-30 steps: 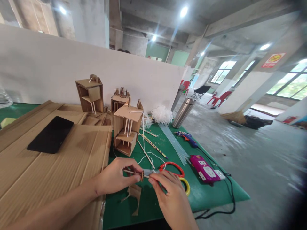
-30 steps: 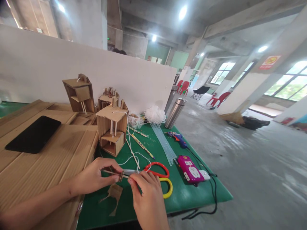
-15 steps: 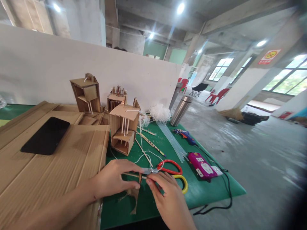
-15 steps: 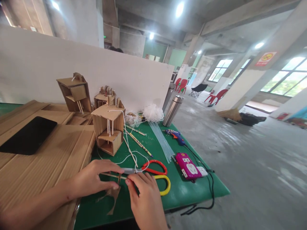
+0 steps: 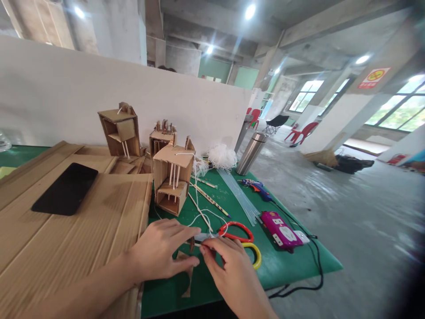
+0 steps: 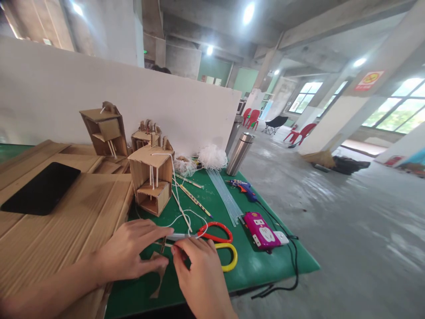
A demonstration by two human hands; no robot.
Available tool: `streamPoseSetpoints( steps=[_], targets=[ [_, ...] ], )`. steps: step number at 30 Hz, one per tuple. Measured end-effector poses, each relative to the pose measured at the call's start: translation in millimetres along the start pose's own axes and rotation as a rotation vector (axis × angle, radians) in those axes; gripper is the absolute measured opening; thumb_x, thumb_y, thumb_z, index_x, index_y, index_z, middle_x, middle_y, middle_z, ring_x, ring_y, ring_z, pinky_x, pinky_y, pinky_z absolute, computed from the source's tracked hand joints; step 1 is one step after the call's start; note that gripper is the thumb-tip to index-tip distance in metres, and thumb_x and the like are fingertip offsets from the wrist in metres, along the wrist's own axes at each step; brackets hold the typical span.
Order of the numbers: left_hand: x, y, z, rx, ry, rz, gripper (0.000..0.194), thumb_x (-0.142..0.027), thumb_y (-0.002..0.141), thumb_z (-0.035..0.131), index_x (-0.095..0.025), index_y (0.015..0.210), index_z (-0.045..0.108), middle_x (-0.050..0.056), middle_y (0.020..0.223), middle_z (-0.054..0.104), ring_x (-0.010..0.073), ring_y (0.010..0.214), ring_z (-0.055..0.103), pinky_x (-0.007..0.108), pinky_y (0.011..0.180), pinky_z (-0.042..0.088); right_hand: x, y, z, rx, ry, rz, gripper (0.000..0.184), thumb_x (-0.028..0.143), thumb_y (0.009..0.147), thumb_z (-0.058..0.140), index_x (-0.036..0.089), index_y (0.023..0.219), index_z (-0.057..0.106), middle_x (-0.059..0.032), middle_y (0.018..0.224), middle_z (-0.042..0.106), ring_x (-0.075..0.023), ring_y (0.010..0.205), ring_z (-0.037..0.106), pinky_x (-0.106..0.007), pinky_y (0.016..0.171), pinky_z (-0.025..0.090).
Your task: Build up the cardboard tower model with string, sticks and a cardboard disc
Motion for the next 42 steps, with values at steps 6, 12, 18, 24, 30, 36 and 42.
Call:
streamPoseSetpoints(
  steps=[6, 12, 18, 24, 30, 36, 42],
  targets=[
    [7, -1, 6.3, 0.056, -0.053, -0.057, 0.018, -0.021, 0.086, 0.06, -0.023, 0.104, 0.063, 0.0, 0.088, 0.073, 0.0182, 0.076, 0.071, 0.026, 0.064, 0.052, 5, 0, 4, -0.044, -0.075, -0.052, 0.016, 0.017, 0.089, 0.06, 0.027, 0.088, 0.072, 0.0001, 0.086, 0.075, -0.0226, 0.079, 0.066, -0.035, 0.078, 0.038],
    [21, -2, -2.3, 0.044, 0.004, -0.161, 0.011, -0.017, 0.078, 0.051, -0.021, 0.086, 0.057, -0.002, 0.076, 0.066, 0.0151, 0.062, 0.063, 0.025, 0.057, 0.045, -15, -3, -15, -0.085, -0.131, -0.067, 0.018, 0.028, 0.097, 0.053, 0.026, 0.086, 0.068, -0.0002, 0.085, 0.074, -0.0224, 0.078, 0.067, -0.036, 0.076, 0.036],
    [37, -2, -5.1, 0.026, 0.029, -0.267, 0.011, -0.013, 0.083, 0.045, -0.021, 0.085, 0.053, -0.003, 0.071, 0.062, 0.0131, 0.056, 0.059, 0.023, 0.053, 0.044, -77, -14, -78, -0.268, -0.225, 0.047, 0.036, 0.052, 0.096, 0.048, 0.025, 0.083, 0.068, -0.0037, 0.081, 0.074, -0.0263, 0.076, 0.067, -0.04, 0.078, 0.039],
    [44, -1, 4.4, 0.068, 0.076, -0.273, 0.009, -0.019, 0.089, 0.052, -0.02, 0.091, 0.06, 0.004, 0.092, 0.07, 0.023, 0.085, 0.067, 0.034, 0.075, 0.054, -122, -21, -99, -0.298, -0.179, 0.203, 0.038, 0.057, 0.091, 0.05, 0.024, 0.087, 0.068, -0.0068, 0.088, 0.074, -0.0284, 0.081, 0.068, -0.042, 0.079, 0.045],
    [38, -1, 6.1, 0.114, 0.058, -0.23, 0.03, -0.031, 0.091, 0.06, -0.02, 0.118, 0.06, 0.008, 0.111, 0.071, 0.0272, 0.103, 0.065, 0.042, 0.091, 0.052, -81, -6, -56, -0.138, -0.178, 0.054, 0.025, 0.041, 0.095, 0.05, 0.026, 0.082, 0.065, -0.003, 0.084, 0.072, -0.0249, 0.08, 0.065, -0.041, 0.079, 0.043],
    [32, 0, 14.2, 0.222, 0.043, -0.172, 0.024, -0.029, 0.099, 0.047, -0.022, 0.111, 0.067, 0.004, 0.094, 0.075, 0.0226, 0.087, 0.069, 0.033, 0.079, 0.053, -30, 10, -19, -0.009, -0.214, -0.084, 0.016, 0.023, 0.095, 0.055, 0.025, 0.085, 0.068, -0.0022, 0.087, 0.071, -0.0225, 0.089, 0.064, -0.039, 0.086, 0.042],
    [33, 0, 16.1, 0.258, 0.078, -0.216, 0.029, -0.02, 0.101, 0.036, -0.019, 0.092, 0.064, 0.003, 0.084, 0.07, 0.0192, 0.075, 0.067, 0.028, 0.066, 0.049, -33, 41, -1, 0.255, -0.182, 0.037, 0.039, 0.033, 0.102, 0.045, 0.021, 0.07, 0.065, 0.0006, 0.071, 0.066, -0.0159, 0.068, 0.061, -0.026, 0.064, 0.041]
  ],
)
Point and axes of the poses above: each hand's wrist, its own y-axis towards the middle knuckle, its own z-axis out of the palm, x = y × z, the point moved 8 cm from there along y, towards the middle knuckle
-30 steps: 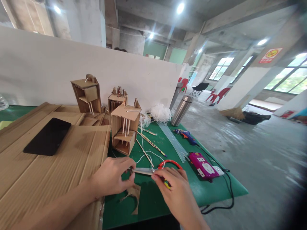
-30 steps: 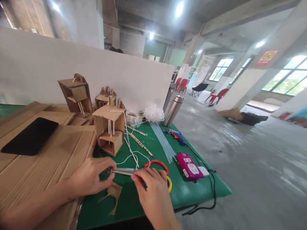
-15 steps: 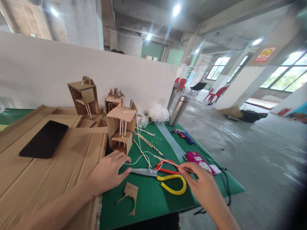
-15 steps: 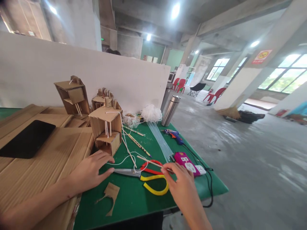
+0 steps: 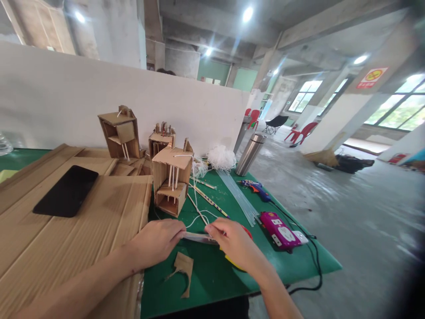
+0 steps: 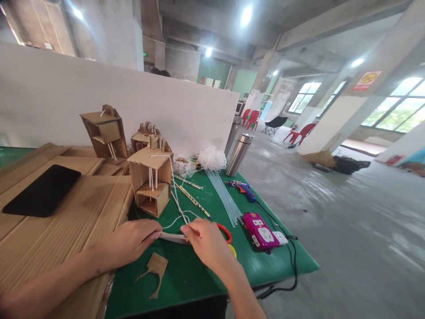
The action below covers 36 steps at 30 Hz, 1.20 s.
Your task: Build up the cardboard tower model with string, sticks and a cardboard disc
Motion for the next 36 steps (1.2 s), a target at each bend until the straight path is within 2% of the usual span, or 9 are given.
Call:
streamPoseSetpoints(
  steps=[4, 7, 11, 14, 18, 25, 28, 31, 36],
  targets=[
    [-1, -3, 4.9, 0.046, 0.019, 0.017, 0.025, -0.02, 0.1, 0.04, -0.019, 0.091, 0.063, 0.003, 0.086, 0.07, 0.0211, 0.078, 0.068, 0.028, 0.065, 0.049, -14, 33, 8, 0.056, -0.112, 0.139, 0.017, 0.03, 0.091, 0.062, 0.02, 0.078, 0.067, -0.0047, 0.076, 0.072, -0.0213, 0.072, 0.066, -0.026, 0.059, 0.037],
    [-2, -4, 7.5, 0.067, 0.037, 0.028, 0.025, -0.02, 0.099, 0.04, -0.019, 0.09, 0.063, 0.005, 0.087, 0.07, 0.0222, 0.08, 0.068, 0.029, 0.065, 0.049, -18, 49, 18, 0.106, -0.144, 0.155, 0.013, 0.027, 0.084, 0.067, 0.018, 0.074, 0.067, -0.0097, 0.078, 0.073, -0.0254, 0.075, 0.067, -0.028, 0.058, 0.035],
    [-1, -5, 9.5, 0.077, 0.049, 0.025, 0.023, -0.02, 0.099, 0.042, -0.019, 0.089, 0.063, 0.004, 0.086, 0.07, 0.0223, 0.08, 0.068, 0.029, 0.065, 0.05, -22, 57, 28, 0.203, -0.122, 0.158, 0.019, 0.023, 0.082, 0.065, 0.019, 0.064, 0.064, -0.0041, 0.063, 0.068, -0.0189, 0.062, 0.062, -0.026, 0.053, 0.032],
    [0, -6, 10.2, 0.078, 0.057, 0.017, 0.021, -0.02, 0.098, 0.044, -0.019, 0.089, 0.063, 0.004, 0.087, 0.07, 0.0224, 0.081, 0.068, 0.029, 0.066, 0.05, -28, 61, 27, 0.239, -0.094, 0.169, 0.02, 0.02, 0.082, 0.059, 0.018, 0.062, 0.061, -0.0001, 0.056, 0.061, -0.0147, 0.055, 0.055, -0.024, 0.049, 0.029],
    [0, -8, 10.1, 0.083, 0.065, 0.011, 0.02, -0.021, 0.099, 0.045, -0.019, 0.091, 0.063, 0.004, 0.089, 0.07, 0.0225, 0.082, 0.069, 0.029, 0.066, 0.05, -40, 65, 12, 0.235, -0.083, 0.199, 0.02, 0.019, 0.084, 0.051, 0.017, 0.066, 0.061, 0.0012, 0.057, 0.058, -0.0129, 0.054, 0.052, -0.024, 0.049, 0.029],
    [0, -7, 10.7, 0.1, 0.068, 0.018, 0.019, -0.021, 0.099, 0.045, -0.019, 0.092, 0.062, 0.004, 0.091, 0.07, 0.0225, 0.083, 0.068, 0.029, 0.067, 0.05, -78, 66, -47, 0.087, -0.17, 0.301, 0.016, 0.025, 0.084, 0.052, 0.018, 0.071, 0.058, -0.0036, 0.065, 0.063, -0.0171, 0.061, 0.056, -0.027, 0.054, 0.032],
    [0, -7, 10.3, 0.098, 0.067, 0.016, 0.019, -0.021, 0.099, 0.045, -0.019, 0.092, 0.062, 0.003, 0.09, 0.07, 0.0224, 0.082, 0.068, 0.029, 0.065, 0.049, -94, 66, -65, 0.011, -0.206, 0.346, 0.013, 0.025, 0.083, 0.051, 0.018, 0.074, 0.056, -0.0057, 0.069, 0.064, -0.0188, 0.064, 0.058, -0.028, 0.056, 0.033],
    [-1, -7, 9.6, 0.095, 0.064, 0.012, 0.019, -0.021, 0.099, 0.044, -0.018, 0.092, 0.062, 0.004, 0.089, 0.07, 0.0228, 0.081, 0.068, 0.03, 0.065, 0.048, -106, 65, -69, -0.035, -0.223, 0.368, 0.009, 0.024, 0.083, 0.052, 0.018, 0.078, 0.055, -0.0057, 0.07, 0.064, -0.0195, 0.065, 0.059, -0.027, 0.056, 0.034],
    [0, -7, 9.7, 0.095, 0.05, 0.015, 0.019, -0.021, 0.099, 0.045, -0.019, 0.091, 0.062, 0.002, 0.089, 0.07, 0.0214, 0.081, 0.067, 0.03, 0.066, 0.047, -115, 66, -57, -0.051, -0.238, 0.367, 0.004, 0.02, 0.08, 0.057, 0.02, 0.079, 0.054, -0.004, 0.072, 0.065, -0.0199, 0.066, 0.06, -0.026, 0.057, 0.035]
  ],
)
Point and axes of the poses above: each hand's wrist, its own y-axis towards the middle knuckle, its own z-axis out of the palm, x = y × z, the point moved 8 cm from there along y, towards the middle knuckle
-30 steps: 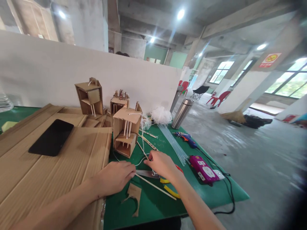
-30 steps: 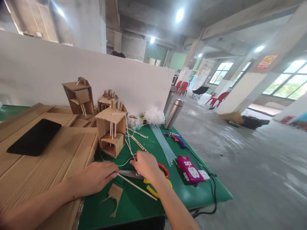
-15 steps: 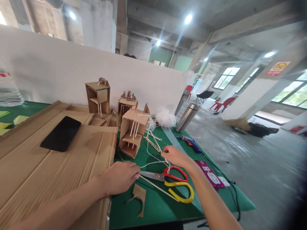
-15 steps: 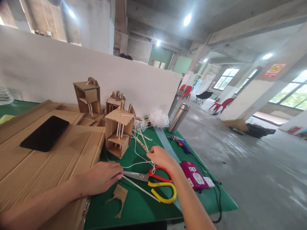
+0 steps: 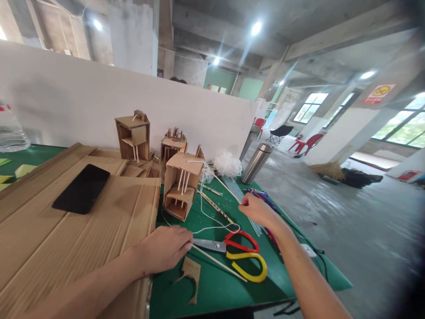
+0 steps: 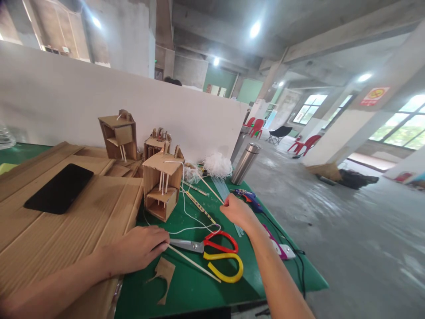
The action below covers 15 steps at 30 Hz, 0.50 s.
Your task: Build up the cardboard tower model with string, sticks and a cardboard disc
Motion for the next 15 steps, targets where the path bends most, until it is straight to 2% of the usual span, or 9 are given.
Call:
streamPoseSetpoints(
  steps=[6, 11, 15],
  targets=[
    [1, 2, 0.3, -0.011, -0.007, -0.002, 0.012, -0.02, 0.094, 0.054, -0.02, 0.09, 0.064, 0.001, 0.09, 0.07, 0.0233, 0.088, 0.064, 0.037, 0.083, 0.046, 7, 8, 9, -0.034, 0.004, -0.041, 0.011, 0.014, 0.082, 0.055, 0.02, 0.091, 0.055, -0.0065, 0.087, 0.068, -0.0212, 0.079, 0.064, -0.026, 0.062, 0.036],
    [1, 3, 0.3, -0.005, -0.014, -0.011, 0.01, -0.018, 0.092, 0.056, -0.019, 0.087, 0.065, 0.002, 0.09, 0.069, 0.0223, 0.086, 0.063, 0.036, 0.08, 0.047, 27, 6, 27, 0.04, 0.0, -0.136, 0.014, 0.009, 0.081, 0.055, 0.021, 0.086, 0.059, -0.0051, 0.087, 0.07, -0.021, 0.081, 0.064, -0.026, 0.063, 0.035],
    [1, 3, 1.4, -0.003, -0.015, -0.009, 0.014, -0.017, 0.094, 0.053, -0.018, 0.088, 0.065, 0.003, 0.089, 0.067, 0.022, 0.086, 0.06, 0.037, 0.081, 0.049, 38, 1, 34, 0.072, 0.001, -0.196, 0.016, 0.008, 0.083, 0.052, 0.02, 0.088, 0.061, -0.0054, 0.091, 0.069, -0.0208, 0.084, 0.064, -0.027, 0.065, 0.035]
  ],
)
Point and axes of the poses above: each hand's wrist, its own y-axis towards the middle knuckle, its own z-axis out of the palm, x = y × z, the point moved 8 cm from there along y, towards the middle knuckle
